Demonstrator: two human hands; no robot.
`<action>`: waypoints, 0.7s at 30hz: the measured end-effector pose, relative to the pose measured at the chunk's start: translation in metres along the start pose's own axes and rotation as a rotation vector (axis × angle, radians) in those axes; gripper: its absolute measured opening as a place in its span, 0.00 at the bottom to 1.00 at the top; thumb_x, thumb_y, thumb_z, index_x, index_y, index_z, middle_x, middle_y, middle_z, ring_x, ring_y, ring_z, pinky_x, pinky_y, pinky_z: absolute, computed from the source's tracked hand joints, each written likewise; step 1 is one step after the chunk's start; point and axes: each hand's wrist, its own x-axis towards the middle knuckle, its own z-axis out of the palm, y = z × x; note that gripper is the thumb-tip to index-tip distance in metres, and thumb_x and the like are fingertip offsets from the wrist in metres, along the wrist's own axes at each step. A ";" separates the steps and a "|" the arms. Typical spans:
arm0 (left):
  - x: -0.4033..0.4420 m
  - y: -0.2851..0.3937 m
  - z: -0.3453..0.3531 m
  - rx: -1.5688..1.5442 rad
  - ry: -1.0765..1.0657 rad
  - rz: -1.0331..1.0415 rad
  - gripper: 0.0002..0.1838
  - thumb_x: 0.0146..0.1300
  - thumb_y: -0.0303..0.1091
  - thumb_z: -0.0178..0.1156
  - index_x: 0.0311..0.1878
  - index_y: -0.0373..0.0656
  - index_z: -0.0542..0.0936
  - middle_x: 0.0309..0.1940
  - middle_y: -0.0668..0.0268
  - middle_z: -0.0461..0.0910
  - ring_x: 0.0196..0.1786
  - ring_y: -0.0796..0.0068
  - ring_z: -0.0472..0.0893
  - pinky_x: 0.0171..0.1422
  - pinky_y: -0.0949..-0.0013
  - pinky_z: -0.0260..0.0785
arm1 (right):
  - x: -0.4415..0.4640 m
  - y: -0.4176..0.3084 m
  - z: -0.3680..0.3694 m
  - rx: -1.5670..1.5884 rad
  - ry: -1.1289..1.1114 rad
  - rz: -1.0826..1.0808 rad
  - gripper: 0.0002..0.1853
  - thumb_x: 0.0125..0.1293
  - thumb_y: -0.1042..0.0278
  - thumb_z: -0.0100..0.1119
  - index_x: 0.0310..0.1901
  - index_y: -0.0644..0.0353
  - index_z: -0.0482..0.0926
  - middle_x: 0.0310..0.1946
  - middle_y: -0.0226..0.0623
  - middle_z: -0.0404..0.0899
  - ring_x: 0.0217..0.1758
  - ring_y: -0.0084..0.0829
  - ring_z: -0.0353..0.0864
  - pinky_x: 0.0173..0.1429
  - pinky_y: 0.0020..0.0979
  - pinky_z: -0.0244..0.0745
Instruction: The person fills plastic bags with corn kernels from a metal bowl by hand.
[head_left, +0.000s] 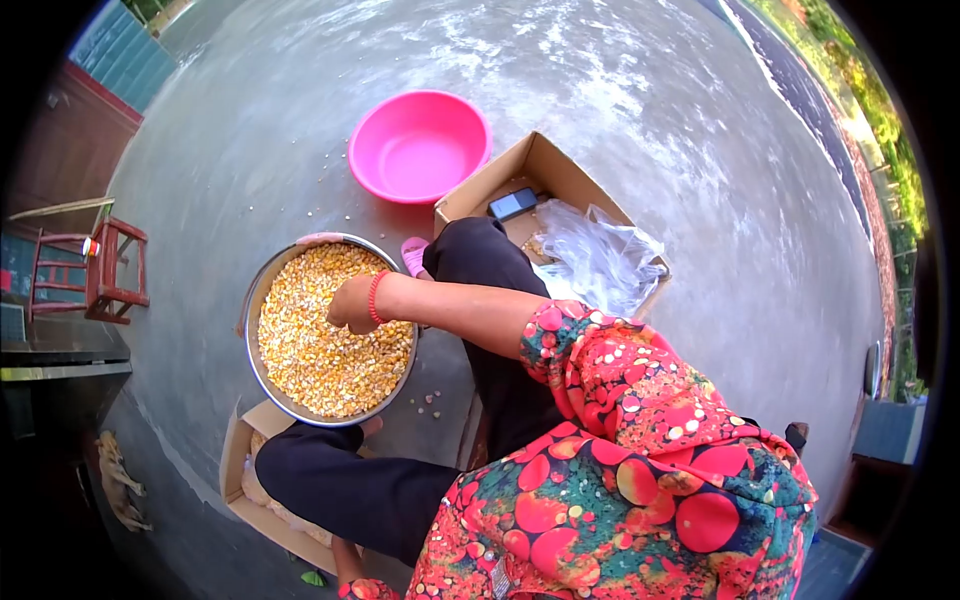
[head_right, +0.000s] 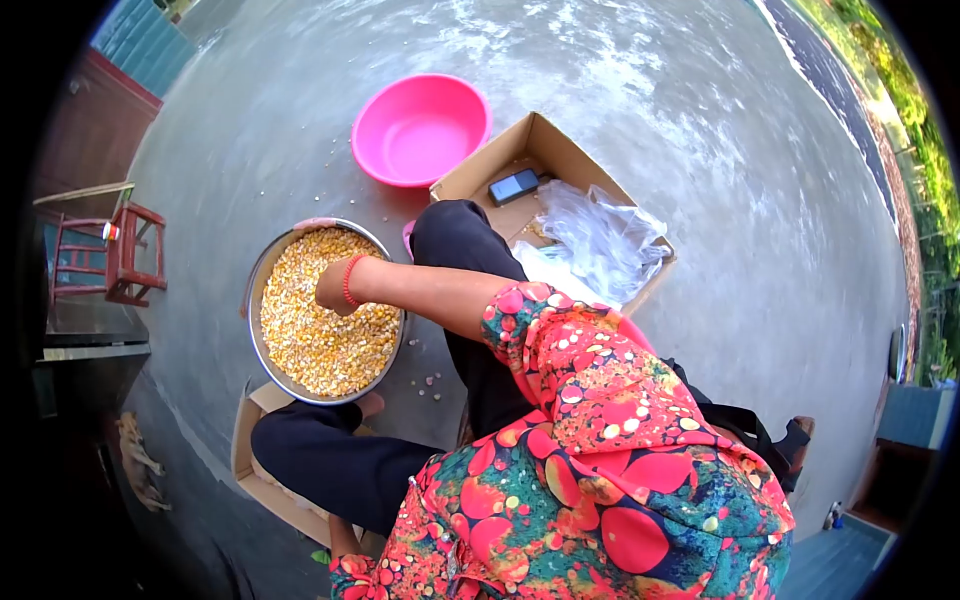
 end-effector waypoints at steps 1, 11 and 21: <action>0.000 0.000 -0.001 0.003 -0.002 -0.006 0.24 0.58 0.47 0.53 0.50 0.38 0.74 0.45 0.49 0.76 0.48 0.55 0.77 0.49 0.59 0.67 | -0.004 0.001 -0.003 0.022 0.023 -0.012 0.14 0.50 0.67 0.56 0.40 0.53 0.79 0.34 0.40 0.79 0.41 0.43 0.78 0.43 0.41 0.72; 0.000 -0.002 -0.004 0.019 -0.006 -0.051 0.22 0.58 0.46 0.54 0.49 0.39 0.75 0.44 0.49 0.77 0.48 0.56 0.77 0.48 0.59 0.67 | -0.145 0.064 -0.044 0.511 1.186 0.081 0.10 0.55 0.79 0.52 0.38 0.58 0.77 0.35 0.36 0.75 0.37 0.29 0.77 0.41 0.28 0.74; -0.020 -0.005 -0.007 0.030 0.009 -0.102 0.21 0.58 0.45 0.54 0.49 0.39 0.75 0.43 0.49 0.77 0.47 0.56 0.77 0.47 0.59 0.67 | -0.360 0.203 0.195 0.188 0.270 1.295 0.19 0.51 0.73 0.48 0.47 0.61 0.76 0.58 0.56 0.63 0.60 0.49 0.65 0.62 0.36 0.64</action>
